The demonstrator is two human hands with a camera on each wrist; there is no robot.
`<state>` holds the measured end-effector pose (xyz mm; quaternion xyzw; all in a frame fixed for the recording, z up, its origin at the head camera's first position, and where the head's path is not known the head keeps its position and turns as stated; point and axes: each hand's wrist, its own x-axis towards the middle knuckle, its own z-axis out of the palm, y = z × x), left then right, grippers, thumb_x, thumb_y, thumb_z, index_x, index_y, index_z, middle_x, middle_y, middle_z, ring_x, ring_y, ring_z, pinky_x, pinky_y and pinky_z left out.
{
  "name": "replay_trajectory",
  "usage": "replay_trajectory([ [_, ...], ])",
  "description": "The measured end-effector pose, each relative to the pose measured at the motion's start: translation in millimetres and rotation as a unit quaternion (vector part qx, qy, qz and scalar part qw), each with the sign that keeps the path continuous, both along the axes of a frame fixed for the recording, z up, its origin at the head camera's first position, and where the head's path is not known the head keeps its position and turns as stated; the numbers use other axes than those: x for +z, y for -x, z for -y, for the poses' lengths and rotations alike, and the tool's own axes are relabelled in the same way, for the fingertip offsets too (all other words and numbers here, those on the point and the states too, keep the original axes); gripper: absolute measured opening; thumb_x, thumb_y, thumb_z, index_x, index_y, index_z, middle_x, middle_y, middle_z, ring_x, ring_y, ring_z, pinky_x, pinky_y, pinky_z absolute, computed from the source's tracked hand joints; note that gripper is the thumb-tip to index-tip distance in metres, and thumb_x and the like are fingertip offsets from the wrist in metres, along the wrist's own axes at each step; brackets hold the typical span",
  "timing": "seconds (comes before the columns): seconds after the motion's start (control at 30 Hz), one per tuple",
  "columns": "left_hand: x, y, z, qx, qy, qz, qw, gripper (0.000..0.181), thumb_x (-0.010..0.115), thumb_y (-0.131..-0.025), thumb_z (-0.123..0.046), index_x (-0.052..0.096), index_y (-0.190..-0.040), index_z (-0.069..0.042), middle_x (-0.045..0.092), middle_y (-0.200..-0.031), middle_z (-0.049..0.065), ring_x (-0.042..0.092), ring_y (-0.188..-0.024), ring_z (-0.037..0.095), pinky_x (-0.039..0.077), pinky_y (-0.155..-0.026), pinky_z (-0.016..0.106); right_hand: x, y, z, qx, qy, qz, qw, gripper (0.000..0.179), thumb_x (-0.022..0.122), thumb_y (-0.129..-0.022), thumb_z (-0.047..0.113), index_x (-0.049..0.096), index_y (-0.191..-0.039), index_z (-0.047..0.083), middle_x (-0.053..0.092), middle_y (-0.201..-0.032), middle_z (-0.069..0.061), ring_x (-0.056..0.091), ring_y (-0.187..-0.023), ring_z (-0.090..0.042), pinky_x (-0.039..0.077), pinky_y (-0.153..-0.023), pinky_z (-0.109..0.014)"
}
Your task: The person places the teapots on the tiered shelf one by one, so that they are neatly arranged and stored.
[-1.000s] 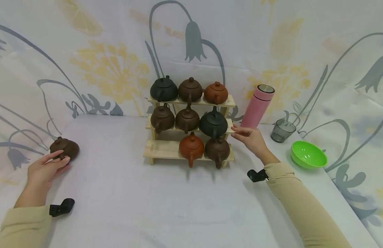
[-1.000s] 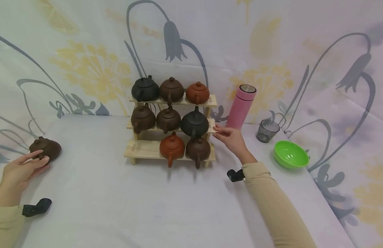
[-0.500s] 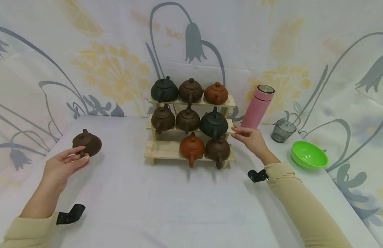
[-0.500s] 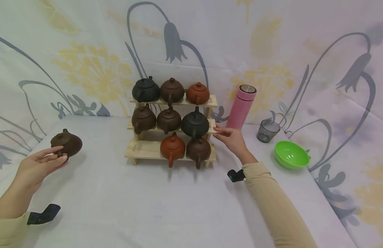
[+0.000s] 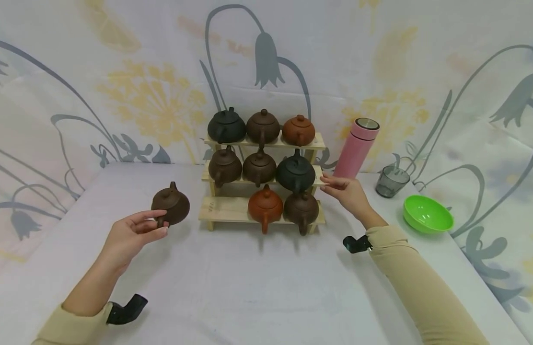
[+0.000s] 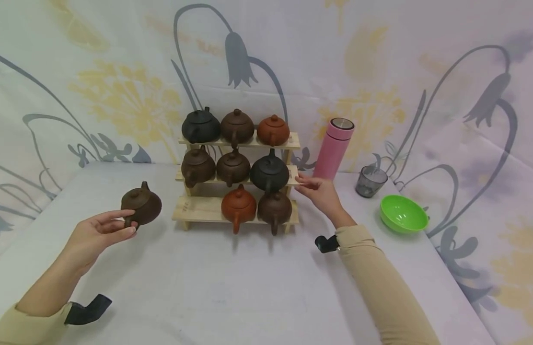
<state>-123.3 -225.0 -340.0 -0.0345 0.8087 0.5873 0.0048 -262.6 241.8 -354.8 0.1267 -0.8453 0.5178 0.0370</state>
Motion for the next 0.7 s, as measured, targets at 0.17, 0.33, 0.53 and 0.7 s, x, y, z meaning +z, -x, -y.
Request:
replay_trajectory([
  [0.17, -0.7, 2.5, -20.4, -0.019, 0.003, 0.015, 0.9997, 0.045, 0.072, -0.082, -0.011, 0.057, -0.123, 0.000, 0.060, -0.079, -0.008, 0.057, -0.081, 0.006, 0.045, -0.076, 0.016, 0.7, -1.0, 0.4, -0.001, 0.001, 0.005, 1.0000, 0.035, 0.067, -0.086, 0.010, 0.061, -0.118, -0.005, 0.051, -0.130, -0.013, 0.053, -0.114, -0.028, 0.048, -0.078, -0.015],
  [0.33, -0.8, 5.8, -39.7, -0.038, 0.008, 0.025, 0.9989, 0.045, 0.072, -0.082, -0.010, 0.057, -0.123, 0.002, 0.060, -0.079, -0.004, 0.058, -0.082, 0.008, 0.046, -0.076, 0.020, 0.4, -0.9, -0.1, -0.008, -0.002, 0.010, 0.9999, 0.036, 0.067, -0.086, 0.011, 0.061, -0.119, -0.003, 0.051, -0.131, -0.012, 0.054, -0.114, -0.027, 0.048, -0.078, -0.016],
  [0.53, -0.6, 10.6, -58.1, -0.059, -0.015, 0.028, 0.9977, 0.043, 0.072, -0.081, -0.006, 0.059, -0.121, 0.003, 0.061, -0.079, -0.002, 0.063, -0.084, 0.007, 0.049, -0.077, 0.021, -2.3, -0.1, 0.7, -0.016, 0.005, 0.004, 0.9999, 0.035, 0.068, -0.086, 0.010, 0.062, -0.118, -0.004, 0.053, -0.129, -0.013, 0.058, -0.108, -0.021, 0.049, -0.077, -0.018],
  [0.7, -1.3, 15.0, -70.9, -0.068, -0.030, 0.034, 0.9966, 0.041, 0.071, -0.081, -0.003, 0.060, -0.119, 0.004, 0.060, -0.079, 0.000, 0.065, -0.084, 0.008, 0.050, -0.077, 0.022, -3.2, -1.9, 0.7, -0.019, 0.013, 0.000, 0.9997, 0.035, 0.068, -0.086, 0.009, 0.061, -0.118, -0.004, 0.055, -0.126, -0.014, 0.060, -0.101, -0.009, 0.050, -0.077, -0.018],
])
